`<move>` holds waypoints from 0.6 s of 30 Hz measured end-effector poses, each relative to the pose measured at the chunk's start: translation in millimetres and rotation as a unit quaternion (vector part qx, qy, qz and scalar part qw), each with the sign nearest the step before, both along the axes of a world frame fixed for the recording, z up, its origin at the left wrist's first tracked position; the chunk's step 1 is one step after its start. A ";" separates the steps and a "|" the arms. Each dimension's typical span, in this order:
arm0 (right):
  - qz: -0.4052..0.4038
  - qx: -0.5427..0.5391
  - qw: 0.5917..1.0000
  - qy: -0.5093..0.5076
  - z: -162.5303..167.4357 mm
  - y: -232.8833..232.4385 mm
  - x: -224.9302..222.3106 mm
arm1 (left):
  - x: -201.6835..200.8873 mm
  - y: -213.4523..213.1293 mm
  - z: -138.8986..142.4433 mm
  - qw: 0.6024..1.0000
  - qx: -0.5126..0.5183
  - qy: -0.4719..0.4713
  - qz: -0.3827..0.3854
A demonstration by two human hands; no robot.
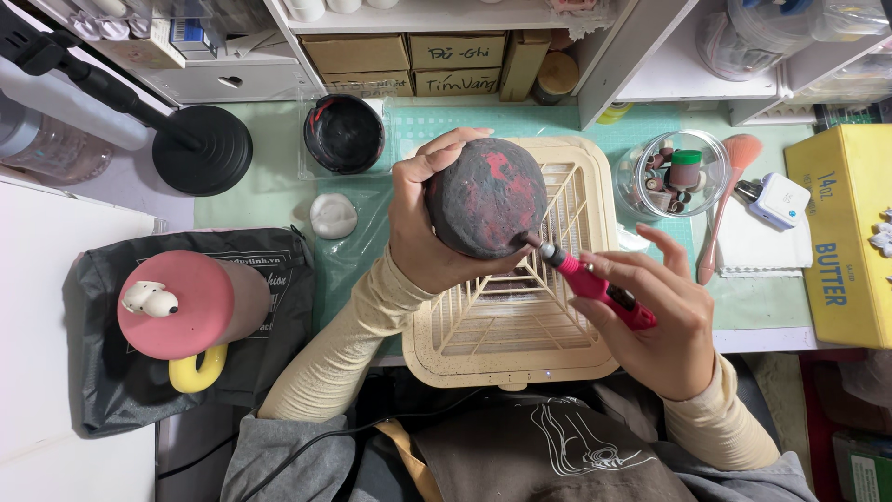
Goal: The person holds a round dark candle with red spots in one hand and grinds its surface with a pink rotary tool, rotating the candle to work different areas while dust falls onto a small fan below. The grinding continues over the candle's curved surface throughout the clip.
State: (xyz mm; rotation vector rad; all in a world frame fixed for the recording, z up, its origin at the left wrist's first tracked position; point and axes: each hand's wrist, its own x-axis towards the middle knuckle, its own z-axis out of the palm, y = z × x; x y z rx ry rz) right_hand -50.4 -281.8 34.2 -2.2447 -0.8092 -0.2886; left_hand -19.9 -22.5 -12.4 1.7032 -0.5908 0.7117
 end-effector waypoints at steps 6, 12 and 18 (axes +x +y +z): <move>-0.010 -0.001 1.000 -0.011 1.2 0.2 0.8 | -0.4 -1.0 -1.4 1.000 -0.001 0.006 0.013; -0.009 0.008 1.000 -0.010 0.8 1.1 1.0 | 0.2 -0.5 -1.8 1.000 0.008 -0.002 0.017; -0.009 0.015 1.000 -0.010 -0.2 2.4 -0.3 | -0.8 -0.7 -2.1 1.000 0.009 -0.002 0.015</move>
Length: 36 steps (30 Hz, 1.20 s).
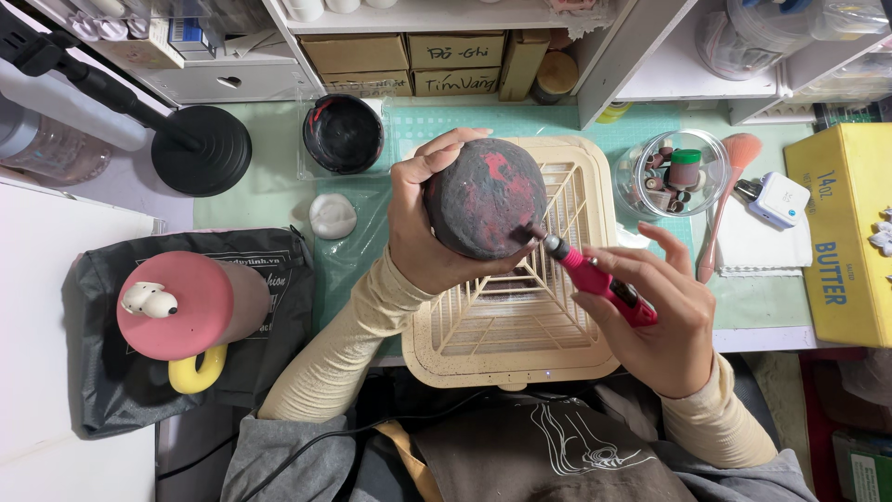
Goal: The person holds a round dark candle with red spots in one hand and grinds its surface with a pink rotary tool, rotating the candle to work different areas while dust falls onto a small fan below. The grinding continues over the candle's curved surface throughout the clip.
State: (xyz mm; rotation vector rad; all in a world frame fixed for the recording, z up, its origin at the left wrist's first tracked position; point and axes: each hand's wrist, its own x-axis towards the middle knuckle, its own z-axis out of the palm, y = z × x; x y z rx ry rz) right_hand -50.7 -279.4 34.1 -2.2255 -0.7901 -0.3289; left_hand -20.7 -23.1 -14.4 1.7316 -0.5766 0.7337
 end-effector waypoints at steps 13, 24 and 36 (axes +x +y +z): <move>0.014 -0.008 1.000 0.010 -1.1 4.4 -4.5 | -1.2 0.9 -2.4 0.999 -0.033 0.004 -0.026; -0.016 0.026 0.999 0.039 -5.4 11.6 -8.9 | -1.4 -0.3 -1.3 0.999 -0.035 -0.017 -0.020; 0.011 0.023 0.999 0.026 -6.9 13.5 -13.8 | -0.7 1.2 -5.4 0.998 -0.043 -0.024 -0.032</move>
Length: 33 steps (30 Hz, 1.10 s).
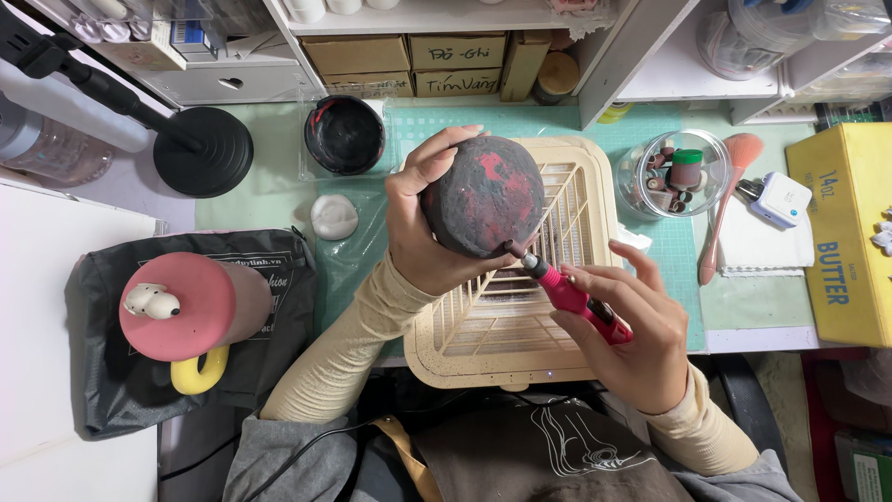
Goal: The person holds a round dark candle with red spots in one hand and grinds its surface with a pink rotary tool, rotating the candle to work different areas while dust falls onto a small fan below. The grinding continues over the candle's curved surface throughout the clip.
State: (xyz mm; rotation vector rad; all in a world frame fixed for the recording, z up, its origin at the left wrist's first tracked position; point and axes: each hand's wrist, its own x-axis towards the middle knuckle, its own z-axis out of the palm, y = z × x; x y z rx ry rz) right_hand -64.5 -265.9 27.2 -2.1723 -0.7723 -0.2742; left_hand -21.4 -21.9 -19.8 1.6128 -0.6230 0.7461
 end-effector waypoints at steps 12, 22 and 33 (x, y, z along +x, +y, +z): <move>-0.013 -0.002 1.000 -0.016 1.3 0.9 1.7 | -0.7 -1.9 1.6 1.000 -0.001 -0.003 0.018; 0.003 -0.008 1.000 0.004 2.7 -0.6 2.5 | 2.0 -2.5 -0.1 1.000 0.009 0.002 0.018; -0.104 0.250 0.948 0.169 -8.1 -32.1 11.2 | 6.8 7.0 4.9 0.898 -0.268 0.275 -0.213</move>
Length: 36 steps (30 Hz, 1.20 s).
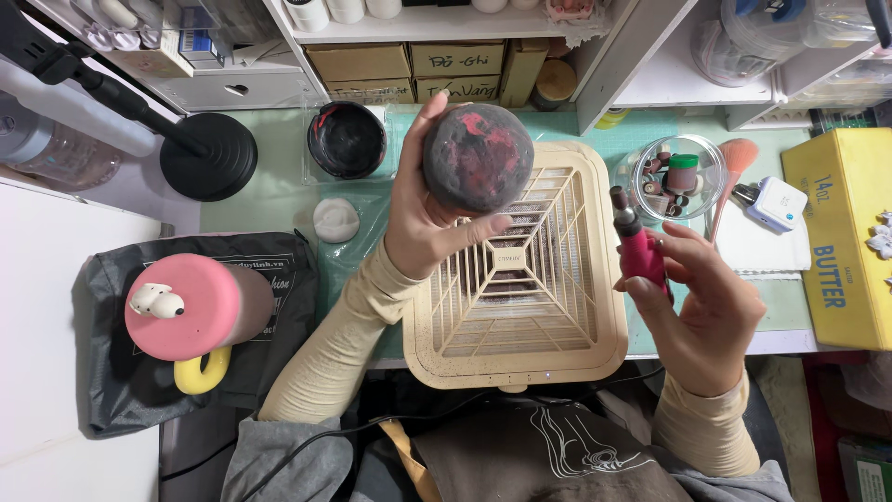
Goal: The person holds a round dark candle with red spots in one hand and grinds its surface with a pink rotary tool, rotating the candle to work different areas while dust falls onto a small fan below. The grinding continues over the candle's curved surface throughout the clip.
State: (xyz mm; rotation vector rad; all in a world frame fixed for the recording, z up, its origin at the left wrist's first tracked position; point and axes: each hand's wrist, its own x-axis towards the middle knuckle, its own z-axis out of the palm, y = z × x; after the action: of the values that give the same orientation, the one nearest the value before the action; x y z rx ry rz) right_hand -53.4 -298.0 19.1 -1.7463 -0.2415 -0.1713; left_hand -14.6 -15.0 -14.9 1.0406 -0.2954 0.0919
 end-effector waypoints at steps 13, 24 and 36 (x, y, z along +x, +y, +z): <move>0.067 -0.209 0.961 -0.168 -6.5 6.9 3.7 | -7.8 -2.9 4.7 0.849 0.384 -0.266 0.247; 0.082 -0.261 0.939 -0.207 5.4 18.8 8.0 | -1.4 -4.8 -6.7 0.892 0.280 -0.283 0.215; 0.119 -0.264 0.938 -0.192 7.4 19.9 6.3 | -3.1 -5.2 -1.1 0.884 0.286 -0.288 0.233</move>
State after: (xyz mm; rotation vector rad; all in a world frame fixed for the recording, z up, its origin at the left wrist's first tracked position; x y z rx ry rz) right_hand -47.0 -278.1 26.6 -2.1856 -0.8458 -0.2894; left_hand -17.7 -20.1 -16.0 1.6537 -0.6310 0.8018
